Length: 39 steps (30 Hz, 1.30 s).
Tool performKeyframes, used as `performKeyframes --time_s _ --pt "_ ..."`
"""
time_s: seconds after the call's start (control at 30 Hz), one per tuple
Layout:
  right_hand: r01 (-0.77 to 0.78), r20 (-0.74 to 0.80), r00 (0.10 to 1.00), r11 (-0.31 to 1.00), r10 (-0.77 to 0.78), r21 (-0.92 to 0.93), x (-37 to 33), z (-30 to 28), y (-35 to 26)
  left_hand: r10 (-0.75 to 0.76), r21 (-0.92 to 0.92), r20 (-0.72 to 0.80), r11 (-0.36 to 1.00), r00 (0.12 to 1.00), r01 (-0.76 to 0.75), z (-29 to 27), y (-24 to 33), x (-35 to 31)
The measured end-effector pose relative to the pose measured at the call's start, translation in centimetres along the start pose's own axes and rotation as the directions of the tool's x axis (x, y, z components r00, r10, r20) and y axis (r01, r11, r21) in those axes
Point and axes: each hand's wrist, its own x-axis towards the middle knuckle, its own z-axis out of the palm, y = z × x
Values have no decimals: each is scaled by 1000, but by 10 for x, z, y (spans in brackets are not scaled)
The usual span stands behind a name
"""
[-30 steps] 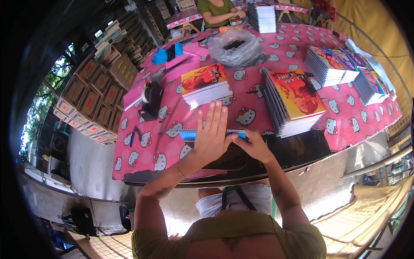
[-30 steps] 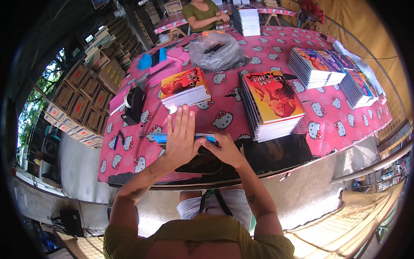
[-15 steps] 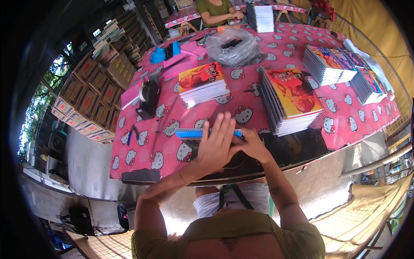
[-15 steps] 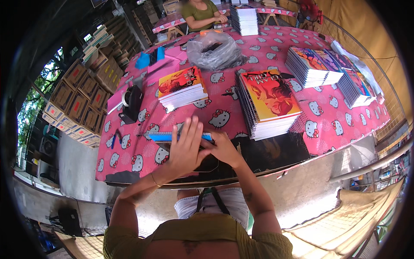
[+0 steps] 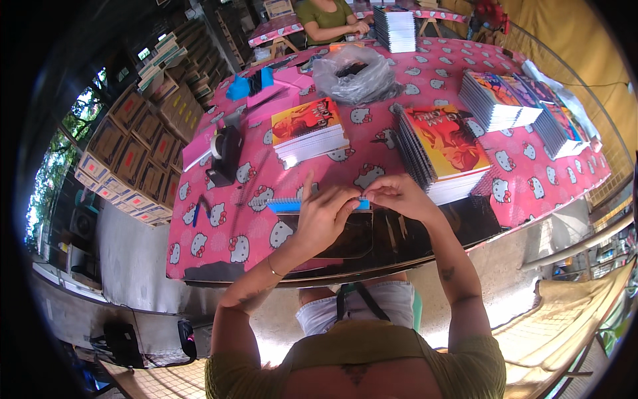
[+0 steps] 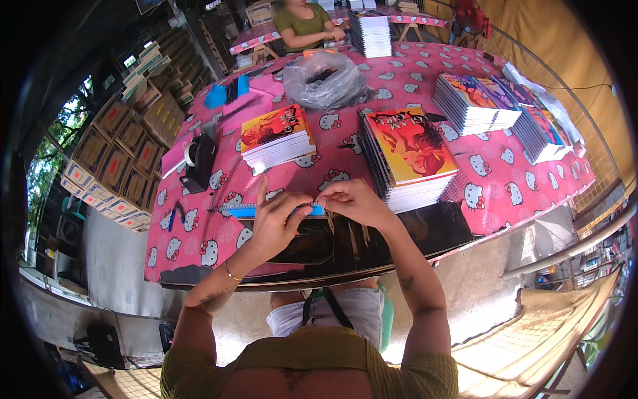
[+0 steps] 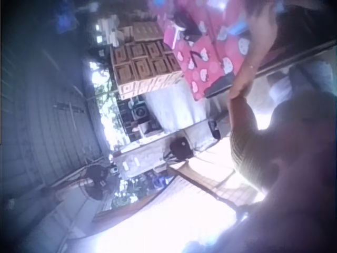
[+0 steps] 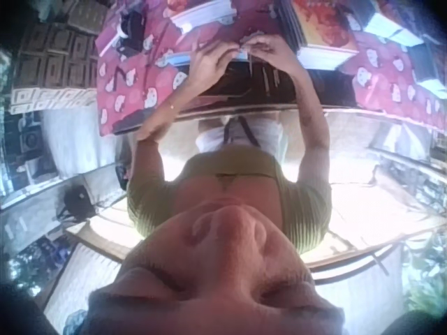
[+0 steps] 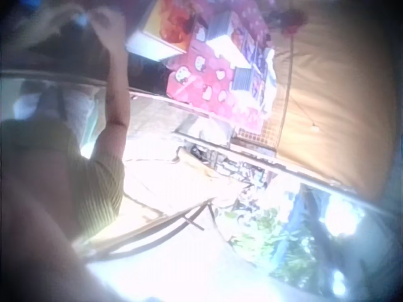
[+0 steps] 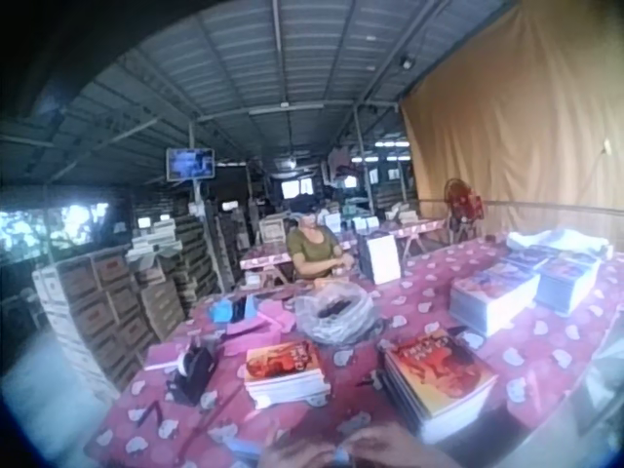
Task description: The person applies blue adhesive tape to the spiral spines of notepads and stacks the finished items on the table.
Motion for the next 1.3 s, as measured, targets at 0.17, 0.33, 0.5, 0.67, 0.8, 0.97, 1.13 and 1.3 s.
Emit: performKeyframes --time_s 0.17,0.33,0.5,0.67,0.8,0.97,1.13,1.3 --pt "136 -21 990 970 -143 -201 10 5 -11 -61 80 89 995 994 54 -10 0 -1" --pt "182 -415 812 854 -410 -488 7 49 -8 6 83 132 996 991 -17 -21 -3 5" --pt "82 -651 497 778 -574 -623 -57 -1 -62 256 162 -211 961 943 -224 -62 20 62" --pt "-253 -770 501 784 -395 -567 -135 -126 -15 505 -48 -416 818 756 -573 2 18 154" --pt "-165 -775 628 962 -67 -217 -130 -139 5 486 -446 47 792 873 -417 103 -24 155" --pt "-118 -788 585 940 -193 -319 -131 -144 17 472 -539 202 785 858 -305 117 -26 148" --pt "-319 -713 451 649 -537 -690 -128 -122 -6 418 -454 139 832 898 -317 109 -14 171" --pt "-196 -414 276 370 -868 -908 -70 -74 -1 -23 -116 24 993 999 26 142 -2 252"
